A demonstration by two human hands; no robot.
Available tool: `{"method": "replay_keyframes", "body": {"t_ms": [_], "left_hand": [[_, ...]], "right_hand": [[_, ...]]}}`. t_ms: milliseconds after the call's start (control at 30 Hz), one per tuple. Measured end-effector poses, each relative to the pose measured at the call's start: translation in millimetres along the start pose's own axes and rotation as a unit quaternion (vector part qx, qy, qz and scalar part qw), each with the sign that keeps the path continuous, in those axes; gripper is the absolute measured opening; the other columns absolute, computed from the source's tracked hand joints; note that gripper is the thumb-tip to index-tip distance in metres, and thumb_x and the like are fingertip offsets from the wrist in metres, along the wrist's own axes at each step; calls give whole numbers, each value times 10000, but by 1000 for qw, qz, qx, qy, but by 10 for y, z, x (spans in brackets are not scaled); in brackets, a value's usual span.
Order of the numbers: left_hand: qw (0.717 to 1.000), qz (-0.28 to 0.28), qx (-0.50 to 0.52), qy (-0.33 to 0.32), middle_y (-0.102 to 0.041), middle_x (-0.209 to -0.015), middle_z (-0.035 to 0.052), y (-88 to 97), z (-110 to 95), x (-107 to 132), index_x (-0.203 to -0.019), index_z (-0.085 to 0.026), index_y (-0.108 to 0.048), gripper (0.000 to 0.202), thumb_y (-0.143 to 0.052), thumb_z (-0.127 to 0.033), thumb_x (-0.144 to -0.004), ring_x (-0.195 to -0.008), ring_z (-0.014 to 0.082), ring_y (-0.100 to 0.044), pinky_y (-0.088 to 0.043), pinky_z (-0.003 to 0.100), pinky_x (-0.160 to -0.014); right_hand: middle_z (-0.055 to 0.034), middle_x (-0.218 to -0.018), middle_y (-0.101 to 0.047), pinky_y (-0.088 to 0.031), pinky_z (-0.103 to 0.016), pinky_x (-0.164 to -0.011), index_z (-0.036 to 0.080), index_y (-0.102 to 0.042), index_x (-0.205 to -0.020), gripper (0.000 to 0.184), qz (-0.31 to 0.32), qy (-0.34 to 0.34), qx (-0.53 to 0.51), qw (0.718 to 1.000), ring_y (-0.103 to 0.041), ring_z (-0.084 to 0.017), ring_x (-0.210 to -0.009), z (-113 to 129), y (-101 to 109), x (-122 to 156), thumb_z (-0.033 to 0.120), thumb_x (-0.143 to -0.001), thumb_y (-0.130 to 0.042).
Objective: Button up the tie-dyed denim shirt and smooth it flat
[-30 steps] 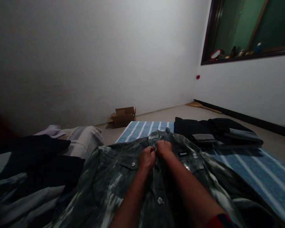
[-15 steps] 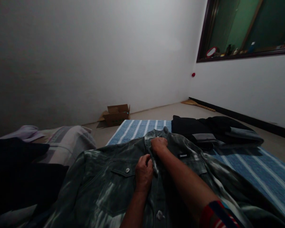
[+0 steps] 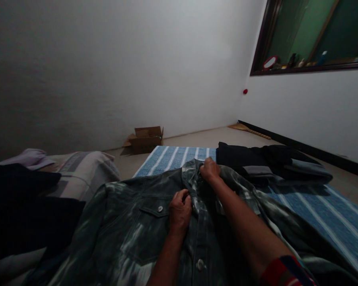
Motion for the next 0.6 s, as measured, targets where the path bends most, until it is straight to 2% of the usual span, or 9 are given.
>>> {"method": "replay_keyframes", "body": {"t_ms": [67,167,267,333,433,500,600], "left_hand": [[1000,2,0,1,-640,-878,60,-5,0,-1,-893,-169,-645,215,-472,-88,-792,-841,176,-629,-493,288,-788],[1000,3,4,1,-641,-889,60,-12,6,-4,-915,-174,-645,229,-468,-92,-796,-847,174,-631,-494,281,-784],[1000,2,3,4,-642,-894,65,-14,17,-5,-936,-167,-646,239,-469,-90,-794,-849,176,-630,-492,278,-788],[1000,3,3,7,-641,-890,63,-13,18,-5,-932,-168,-647,236,-474,-89,-792,-844,174,-628,-490,273,-780],[1000,5,2,8,-641,-882,59,-8,7,-4,-924,-169,-647,235,-473,-83,-792,-833,169,-625,-485,272,-780],[1000,5,-2,10,-640,-879,60,-5,3,-4,-923,-166,-648,235,-470,-82,-794,-827,169,-623,-483,277,-781],[1000,8,-6,11,-639,-875,54,-9,8,-6,-919,-174,-650,228,-478,-90,-795,-820,167,-622,-484,276,-773]], "right_hand": [[-176,-1046,-620,-424,-346,-782,91,-563,-1165,309,-19,48,22,998,-581,-265,-966,134,60,126,155,-909,-402],[-139,-1198,-567,-288,-376,-985,152,-608,-1110,284,-15,187,44,981,-452,-260,-1160,425,100,296,159,-893,-423],[-109,-1085,-625,-191,-379,-1054,156,-677,-924,207,22,272,61,960,-468,-246,-1122,605,47,383,199,-866,-482],[-131,-996,-651,-211,-425,-1039,129,-691,-867,225,40,272,72,959,-509,-269,-1061,627,-8,367,245,-858,-499],[-177,-980,-661,-316,-462,-955,102,-696,-848,332,60,234,80,967,-554,-312,-1024,584,-89,297,339,-886,-465],[-177,-994,-666,-385,-435,-881,113,-687,-909,323,76,216,79,970,-594,-314,-981,554,-136,265,360,-879,-482],[-151,-1009,-674,-438,-376,-790,145,-635,-1070,278,93,205,71,972,-634,-301,-927,535,-171,253,260,-833,-545]]}}
Point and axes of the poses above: each hand's wrist, its own x-axis away from the middle knuckle, its own y-axis out of the back of the hand, z = x × y, the point moved 6 cm from there along -x, towards the middle knuckle
